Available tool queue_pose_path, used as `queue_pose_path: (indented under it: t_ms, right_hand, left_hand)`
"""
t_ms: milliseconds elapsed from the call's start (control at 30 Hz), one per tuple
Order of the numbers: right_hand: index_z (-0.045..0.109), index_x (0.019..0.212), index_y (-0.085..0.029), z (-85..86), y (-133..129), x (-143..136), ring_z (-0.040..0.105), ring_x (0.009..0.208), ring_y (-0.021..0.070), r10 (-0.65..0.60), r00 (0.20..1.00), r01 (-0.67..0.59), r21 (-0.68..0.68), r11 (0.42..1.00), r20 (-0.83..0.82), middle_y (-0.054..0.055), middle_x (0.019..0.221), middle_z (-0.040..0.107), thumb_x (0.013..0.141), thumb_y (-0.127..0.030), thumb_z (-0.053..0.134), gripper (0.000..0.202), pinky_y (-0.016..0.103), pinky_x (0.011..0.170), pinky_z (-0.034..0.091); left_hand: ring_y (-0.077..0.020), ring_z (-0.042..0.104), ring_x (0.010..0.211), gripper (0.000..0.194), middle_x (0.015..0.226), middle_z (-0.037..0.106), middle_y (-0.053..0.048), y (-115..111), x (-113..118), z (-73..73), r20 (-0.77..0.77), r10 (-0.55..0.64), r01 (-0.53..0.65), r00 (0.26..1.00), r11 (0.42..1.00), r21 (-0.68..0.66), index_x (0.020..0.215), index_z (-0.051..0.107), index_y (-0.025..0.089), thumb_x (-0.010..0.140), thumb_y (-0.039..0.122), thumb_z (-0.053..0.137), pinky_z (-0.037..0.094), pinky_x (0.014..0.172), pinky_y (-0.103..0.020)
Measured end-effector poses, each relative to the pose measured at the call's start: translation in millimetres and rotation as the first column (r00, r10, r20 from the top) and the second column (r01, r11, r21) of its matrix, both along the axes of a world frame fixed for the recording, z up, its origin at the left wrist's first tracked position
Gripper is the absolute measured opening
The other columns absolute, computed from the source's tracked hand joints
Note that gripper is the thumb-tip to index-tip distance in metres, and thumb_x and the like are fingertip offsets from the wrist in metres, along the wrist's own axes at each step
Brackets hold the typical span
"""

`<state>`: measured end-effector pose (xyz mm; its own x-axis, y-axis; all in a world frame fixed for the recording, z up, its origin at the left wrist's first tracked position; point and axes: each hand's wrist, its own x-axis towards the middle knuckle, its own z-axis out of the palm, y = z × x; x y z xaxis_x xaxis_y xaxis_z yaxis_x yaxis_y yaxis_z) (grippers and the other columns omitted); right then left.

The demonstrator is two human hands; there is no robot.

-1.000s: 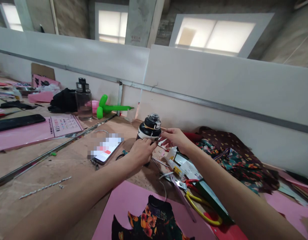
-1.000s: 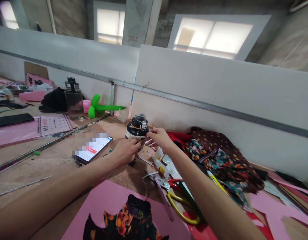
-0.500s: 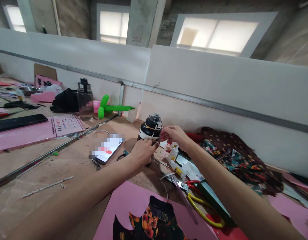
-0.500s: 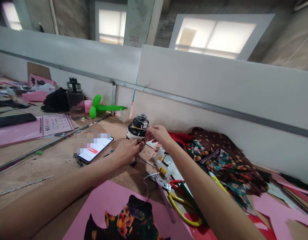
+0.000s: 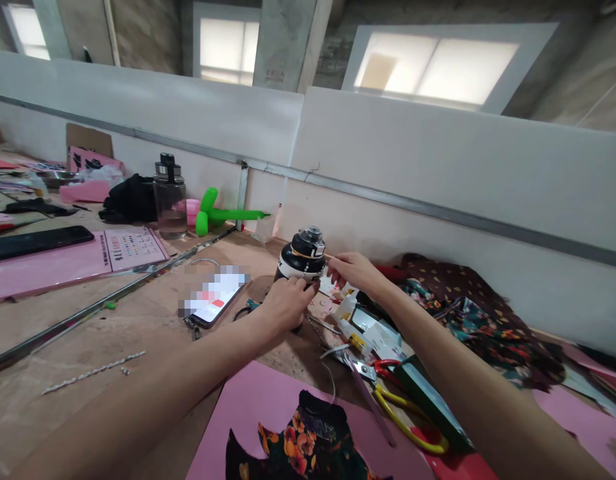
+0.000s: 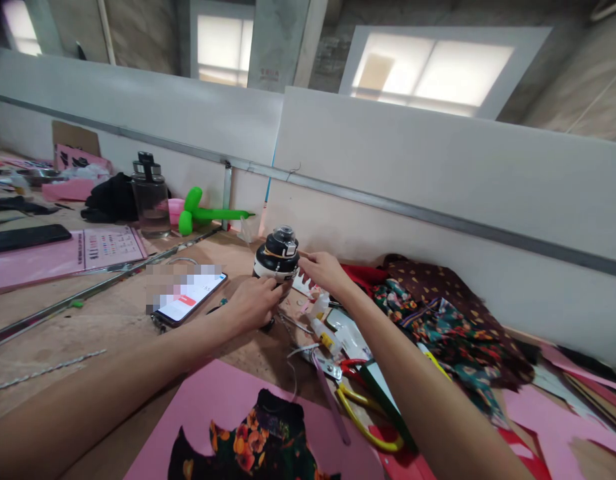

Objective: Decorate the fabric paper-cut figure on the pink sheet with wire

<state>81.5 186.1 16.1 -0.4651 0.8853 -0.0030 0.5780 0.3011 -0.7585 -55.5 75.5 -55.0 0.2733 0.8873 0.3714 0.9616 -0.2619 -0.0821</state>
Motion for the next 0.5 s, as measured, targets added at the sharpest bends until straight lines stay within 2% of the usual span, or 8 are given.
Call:
queue_pose_path:
  t_ms: [100, 200, 300, 500]
  right_hand:
    - [0.057, 0.053, -0.014, 0.2, 1.4, -4.8, 0.045, 0.033, 0.0073, -0.022, 0.999, 0.026, -0.092, 0.995, 0.039, 0.000, 0.043, 0.054, 0.084, -0.033, 0.048, 0.037, 0.019, 0.035, 0.027]
    - [0.055, 0.053, -0.014, 1.0, 4.0, -10.2, 0.039, 0.032, 0.0061, -0.043, 0.998, 0.052, -0.182, 0.982, 0.053, 0.000, 0.043, 0.050, 0.086, -0.039, 0.042, 0.043, 0.019, 0.033, 0.021]
    - [0.053, 0.054, -0.014, 2.1, 5.1, -14.2, 0.031, 0.031, 0.0040, -0.051, 0.998, 0.061, -0.249, 0.967, 0.046, -0.001, 0.043, 0.047, 0.086, -0.040, 0.040, 0.043, 0.018, 0.033, 0.016]
    - [0.053, 0.060, -0.014, 2.5, 3.2, -16.2, 0.026, 0.033, 0.0029, -0.078, 0.996, 0.084, -0.289, 0.954, 0.033, -0.006, 0.044, 0.042, 0.087, -0.039, 0.046, 0.038, 0.017, 0.033, 0.015]
  left_hand:
    - [-0.0242, 0.057, 0.092, 0.050, 0.098, 0.061, -0.010, 0.5, -0.3, -0.1, -0.005, -0.001, 0.001, 1.000, 1.000, 0.001, 0.131, 0.041, 0.014, 0.081, 0.015, 0.049, 0.046, 0.069, -0.033]
    - [-0.0243, 0.057, 0.092, 0.046, 0.098, 0.061, -0.010, 0.2, -0.3, 0.3, -0.009, -0.005, 0.005, 1.000, 1.000, 0.004, 0.128, 0.044, 0.014, 0.082, 0.016, 0.049, 0.046, 0.069, -0.034]
    - [-0.0240, 0.056, 0.092, 0.037, 0.098, 0.061, -0.010, -0.2, -0.3, 0.4, -0.010, -0.004, 0.004, 1.000, 1.000, 0.007, 0.119, 0.051, 0.015, 0.082, 0.017, 0.049, 0.046, 0.070, -0.034]
    - [-0.0245, 0.057, 0.093, 0.040, 0.100, 0.061, -0.010, 0.3, -0.2, -0.9, -0.006, -0.009, 0.009, 1.000, 1.000, 0.015, 0.123, 0.047, 0.015, 0.083, 0.018, 0.048, 0.046, 0.071, -0.035]
